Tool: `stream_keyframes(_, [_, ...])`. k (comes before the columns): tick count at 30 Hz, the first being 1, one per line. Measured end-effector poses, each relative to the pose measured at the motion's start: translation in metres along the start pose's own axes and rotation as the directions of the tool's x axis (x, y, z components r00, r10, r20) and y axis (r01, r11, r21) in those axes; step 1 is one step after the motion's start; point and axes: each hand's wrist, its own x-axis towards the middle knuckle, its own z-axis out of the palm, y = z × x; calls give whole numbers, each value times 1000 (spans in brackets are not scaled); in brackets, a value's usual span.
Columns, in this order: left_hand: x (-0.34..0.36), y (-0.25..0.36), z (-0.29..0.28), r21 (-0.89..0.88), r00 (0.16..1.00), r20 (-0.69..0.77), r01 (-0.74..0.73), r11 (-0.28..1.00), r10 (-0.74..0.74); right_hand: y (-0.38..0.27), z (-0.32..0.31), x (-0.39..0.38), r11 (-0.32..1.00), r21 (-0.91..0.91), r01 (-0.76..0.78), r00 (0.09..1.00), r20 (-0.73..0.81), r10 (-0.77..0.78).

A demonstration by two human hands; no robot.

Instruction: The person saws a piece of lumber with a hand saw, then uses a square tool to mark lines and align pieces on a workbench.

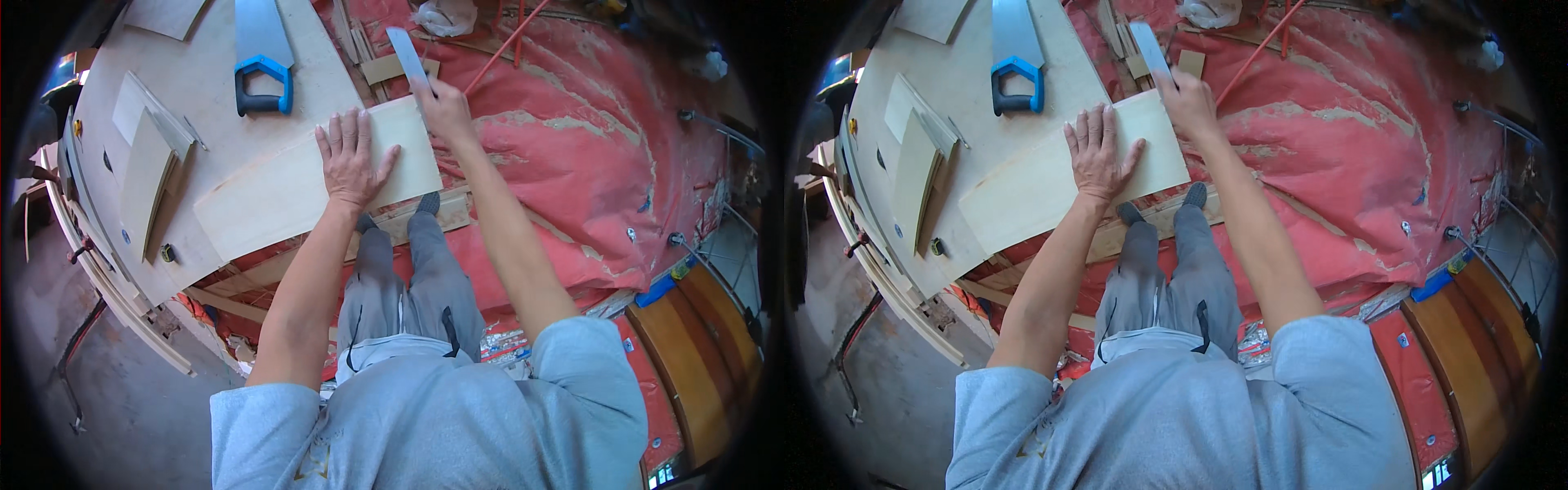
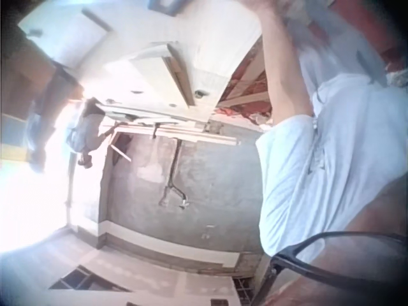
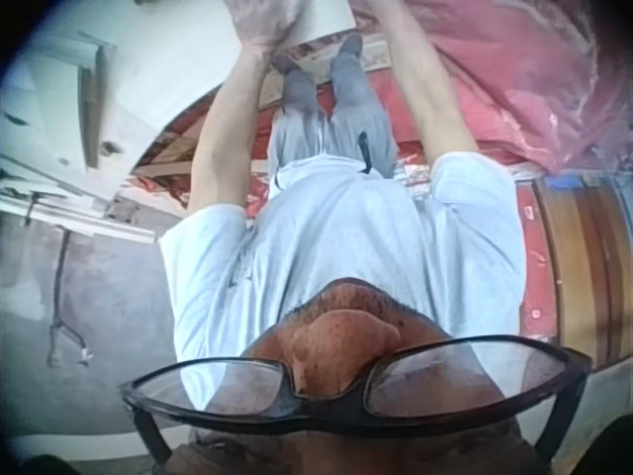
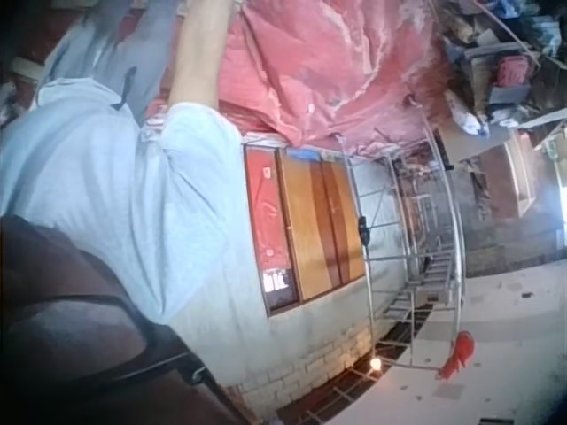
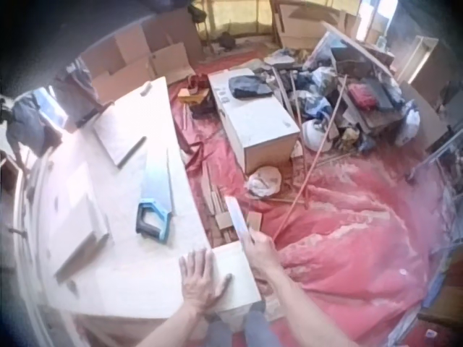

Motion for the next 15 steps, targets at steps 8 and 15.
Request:
stream_keyframes(8, [-3,-1,-3,-22,1000,-11,18,1000,-18,7,-21,-103,995,80,62,998,-38,-59])
stream_keyframes(15, [-1,1,-3,-13,1000,-2,1,1000,-1,1,4,9,997,67,-27,999,43,24])
